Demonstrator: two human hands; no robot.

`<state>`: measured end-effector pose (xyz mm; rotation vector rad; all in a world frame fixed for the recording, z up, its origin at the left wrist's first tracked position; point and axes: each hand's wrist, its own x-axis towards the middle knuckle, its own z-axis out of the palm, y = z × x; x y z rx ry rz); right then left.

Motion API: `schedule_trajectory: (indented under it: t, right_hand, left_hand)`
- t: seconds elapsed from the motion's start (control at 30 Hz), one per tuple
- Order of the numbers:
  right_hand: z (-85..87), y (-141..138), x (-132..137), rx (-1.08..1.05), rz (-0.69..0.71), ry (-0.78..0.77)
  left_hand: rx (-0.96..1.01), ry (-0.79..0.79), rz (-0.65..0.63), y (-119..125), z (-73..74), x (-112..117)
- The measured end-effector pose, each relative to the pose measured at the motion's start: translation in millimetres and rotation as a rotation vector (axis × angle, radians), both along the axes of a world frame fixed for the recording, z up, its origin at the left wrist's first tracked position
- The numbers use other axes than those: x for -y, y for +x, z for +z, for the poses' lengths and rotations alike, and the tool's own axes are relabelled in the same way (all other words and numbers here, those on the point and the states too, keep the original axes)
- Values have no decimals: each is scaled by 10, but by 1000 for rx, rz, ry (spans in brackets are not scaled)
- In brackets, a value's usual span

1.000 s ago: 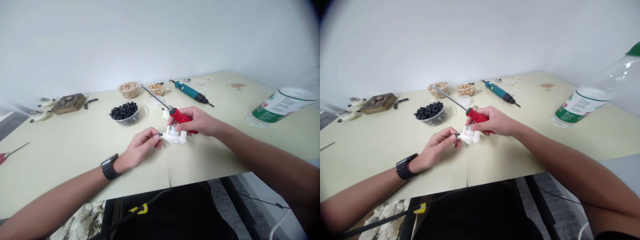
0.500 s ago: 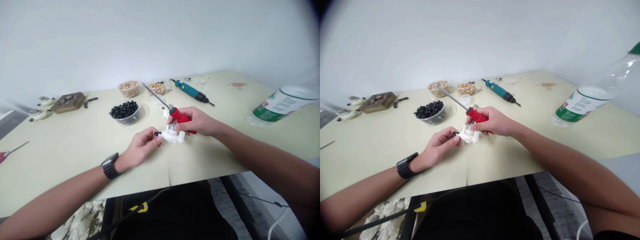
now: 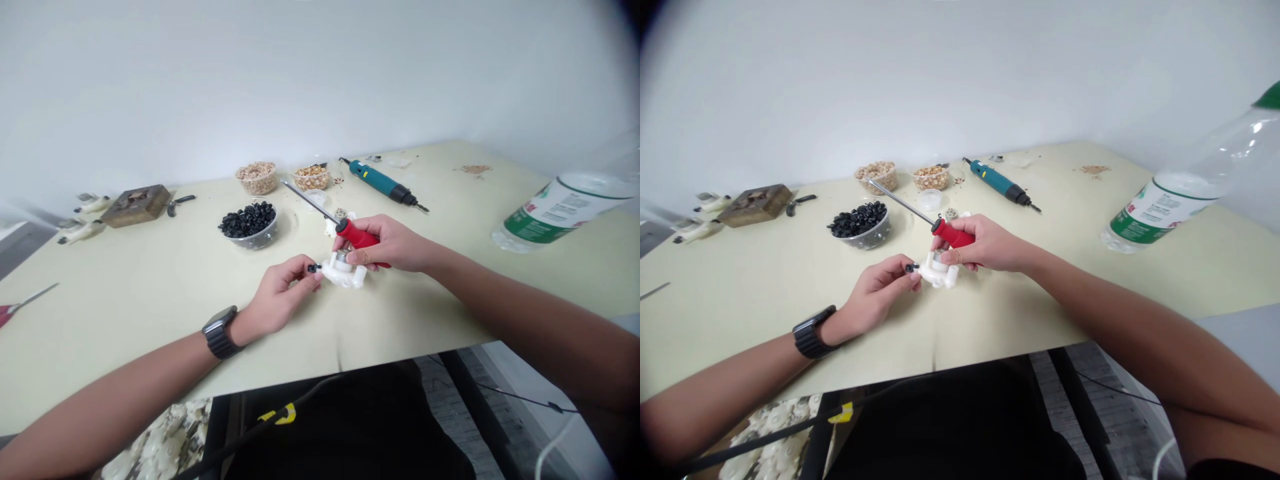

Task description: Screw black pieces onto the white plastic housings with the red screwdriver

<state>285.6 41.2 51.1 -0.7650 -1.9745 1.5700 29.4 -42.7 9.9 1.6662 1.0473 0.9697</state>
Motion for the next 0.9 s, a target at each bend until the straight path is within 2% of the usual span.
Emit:
schedule_trajectory:
  t: [0.23,0.4,0.63,0.77,0.9]
  right_hand:
    - [5,-42,15,36,-54,19]
    - [-44,-70,14,92,-118,55]
    - [-91,-97,4,167,-140,312]
    - [-189,-138,54,141,-154,310]
    - [-286,-238,190,89,-194,209]
  left_hand:
    - [-166,105,34,-11,53,-27]
    - [-226,140,86,-26,16,-92]
    - [-347,177,52,-71,26,-139]
    - [-383,263,41,-78,34,-135]
    - [-384,312,24,-60,-8,-136]
